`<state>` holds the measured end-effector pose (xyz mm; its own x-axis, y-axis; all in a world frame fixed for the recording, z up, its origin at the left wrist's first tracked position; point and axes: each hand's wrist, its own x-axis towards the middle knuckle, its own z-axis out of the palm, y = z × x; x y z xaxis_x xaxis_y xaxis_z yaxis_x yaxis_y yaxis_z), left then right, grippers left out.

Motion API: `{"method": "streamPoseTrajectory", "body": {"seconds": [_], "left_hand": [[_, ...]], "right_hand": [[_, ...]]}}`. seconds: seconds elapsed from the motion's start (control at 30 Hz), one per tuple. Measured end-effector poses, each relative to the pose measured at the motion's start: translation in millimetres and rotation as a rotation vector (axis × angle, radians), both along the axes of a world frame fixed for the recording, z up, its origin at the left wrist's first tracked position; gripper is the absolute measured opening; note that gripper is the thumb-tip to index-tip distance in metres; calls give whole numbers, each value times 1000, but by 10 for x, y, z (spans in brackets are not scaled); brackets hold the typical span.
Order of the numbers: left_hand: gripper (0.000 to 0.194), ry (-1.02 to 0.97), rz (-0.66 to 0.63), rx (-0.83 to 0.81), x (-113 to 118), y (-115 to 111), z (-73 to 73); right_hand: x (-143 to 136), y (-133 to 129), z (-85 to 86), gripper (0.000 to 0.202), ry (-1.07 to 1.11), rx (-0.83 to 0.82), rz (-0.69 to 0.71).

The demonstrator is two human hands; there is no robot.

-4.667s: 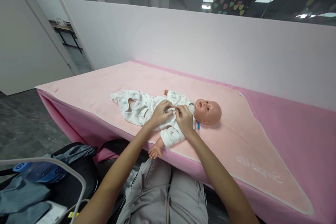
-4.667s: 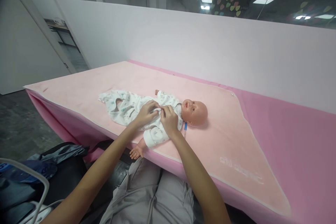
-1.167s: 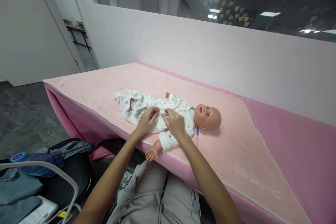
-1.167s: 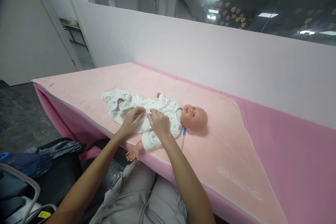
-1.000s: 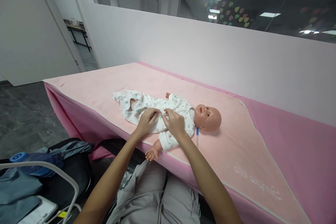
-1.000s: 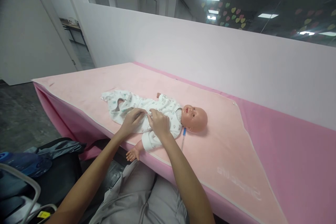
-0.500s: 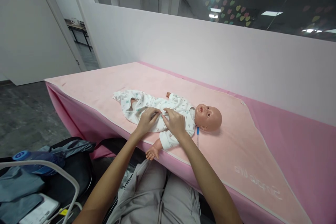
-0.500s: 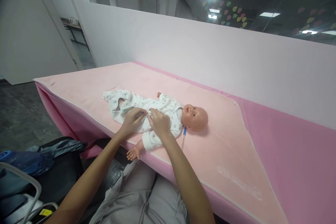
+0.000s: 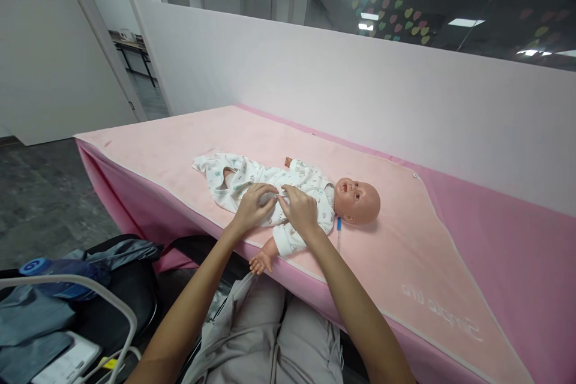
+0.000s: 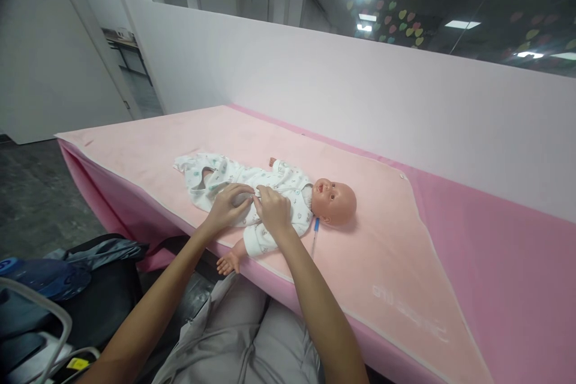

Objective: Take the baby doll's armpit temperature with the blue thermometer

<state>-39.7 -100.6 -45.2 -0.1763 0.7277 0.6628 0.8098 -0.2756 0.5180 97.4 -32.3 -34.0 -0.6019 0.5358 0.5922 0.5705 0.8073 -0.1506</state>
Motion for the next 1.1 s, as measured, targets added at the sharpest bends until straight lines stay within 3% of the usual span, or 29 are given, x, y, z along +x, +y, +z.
{"method": "streamPoseTrajectory", "body": {"seconds": [0.3,0.53,0.7,0.8,0.9,1.0,1.1], "left_hand": [[17,13,-13,4,-25,6,-13],[29,-94,-28,44,-33,9,-43],[30,-102,11,47,-83,31,14],[32,-112,8,51,-170,78,108],[33,-155,35,70,-261,217,251],[30,-246,38,74,-306,491,387],[25,-494,-75,30,-306,842,417]], "right_hand": [[-2,-5,-4,24,22,16,-5],[-9,2,-11,21,64,0,-3],[68,-93,51,22,106,-57,-22],[328,-257,56,25,235,-83,-65],[767,-444,-64,25,369,-149,-158],[1214,-583,-279,24,376,-176,-346],[1461,-664,-450,33,284,-140,-512]]}}
